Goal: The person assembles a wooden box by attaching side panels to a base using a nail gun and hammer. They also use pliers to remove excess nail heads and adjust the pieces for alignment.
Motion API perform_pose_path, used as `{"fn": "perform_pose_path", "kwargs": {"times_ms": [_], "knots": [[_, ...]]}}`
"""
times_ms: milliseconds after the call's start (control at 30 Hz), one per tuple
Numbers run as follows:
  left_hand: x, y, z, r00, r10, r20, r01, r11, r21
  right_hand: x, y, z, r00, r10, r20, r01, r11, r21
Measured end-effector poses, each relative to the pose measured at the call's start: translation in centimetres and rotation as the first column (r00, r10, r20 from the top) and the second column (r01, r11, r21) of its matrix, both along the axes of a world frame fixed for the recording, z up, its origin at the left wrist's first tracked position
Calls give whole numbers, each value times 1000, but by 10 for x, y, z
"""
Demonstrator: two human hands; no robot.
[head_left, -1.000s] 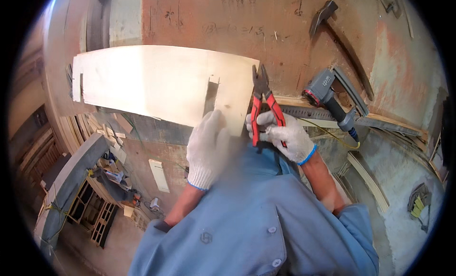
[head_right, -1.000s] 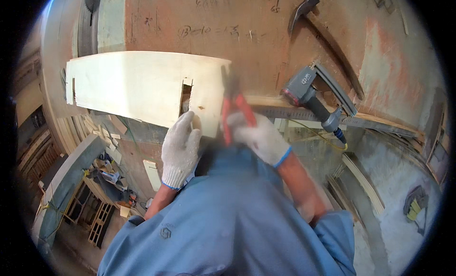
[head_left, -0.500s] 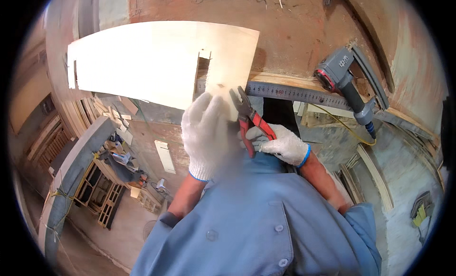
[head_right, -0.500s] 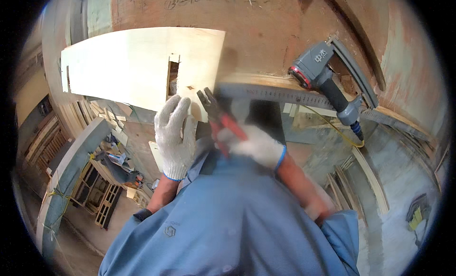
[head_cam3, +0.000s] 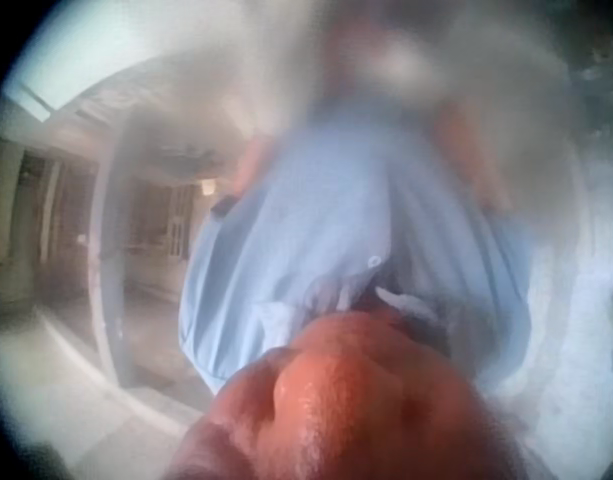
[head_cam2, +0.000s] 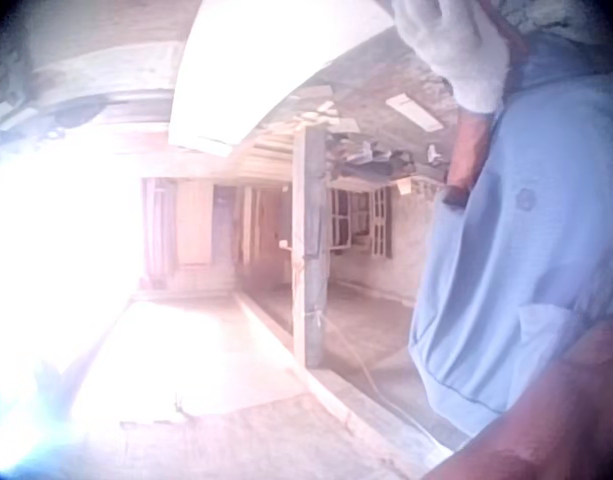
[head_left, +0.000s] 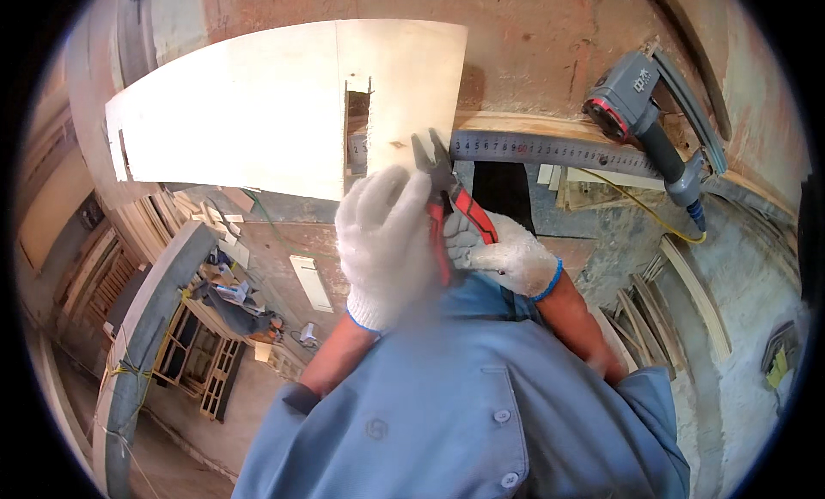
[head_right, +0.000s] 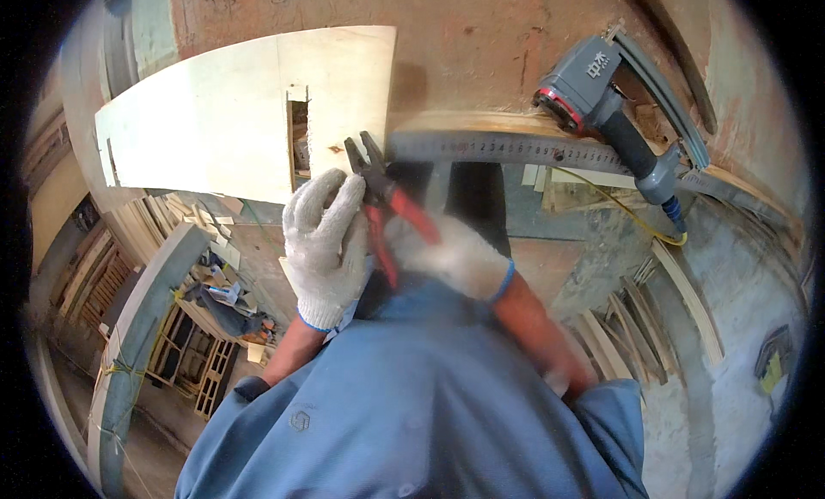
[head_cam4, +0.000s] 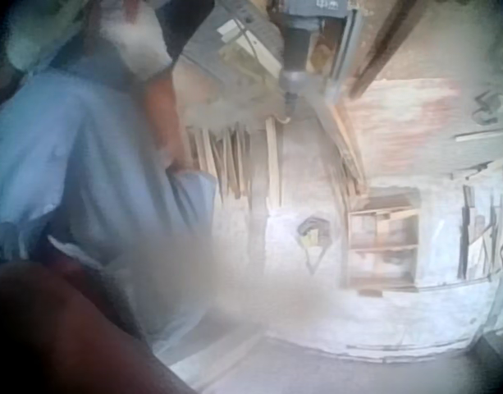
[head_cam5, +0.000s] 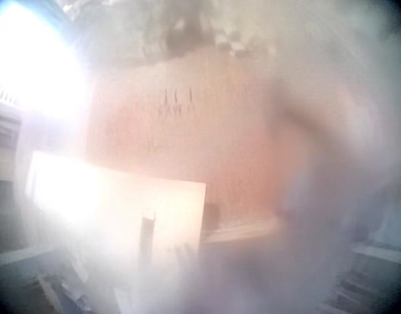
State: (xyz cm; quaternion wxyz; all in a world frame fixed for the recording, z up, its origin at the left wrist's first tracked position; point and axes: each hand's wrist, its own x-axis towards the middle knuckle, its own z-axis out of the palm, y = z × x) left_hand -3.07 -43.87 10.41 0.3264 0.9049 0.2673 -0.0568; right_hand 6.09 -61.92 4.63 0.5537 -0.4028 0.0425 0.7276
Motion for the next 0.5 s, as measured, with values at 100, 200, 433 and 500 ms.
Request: {"fn": "perform_pose_path", "kwargs": {"times_ms": [100,200,433,500], "knots": [[-1,-2,-3,1000,-17,12,16,999,47,-8,-4,-8,989,-65,-132,61,997,-37],[-7,0,-10,999,-32,43,29,996,86,-24,-11,-16,998,-51,-25,50,999,-17],[-6,1,-12,998,-20,59,15,996,85,-32,-21,-28,606,-85,791,-266,915,303],[-4,4,-9,999,-20,35,18,998,65,-37,-20,-24,802,10,598,-157,968,195]]}}
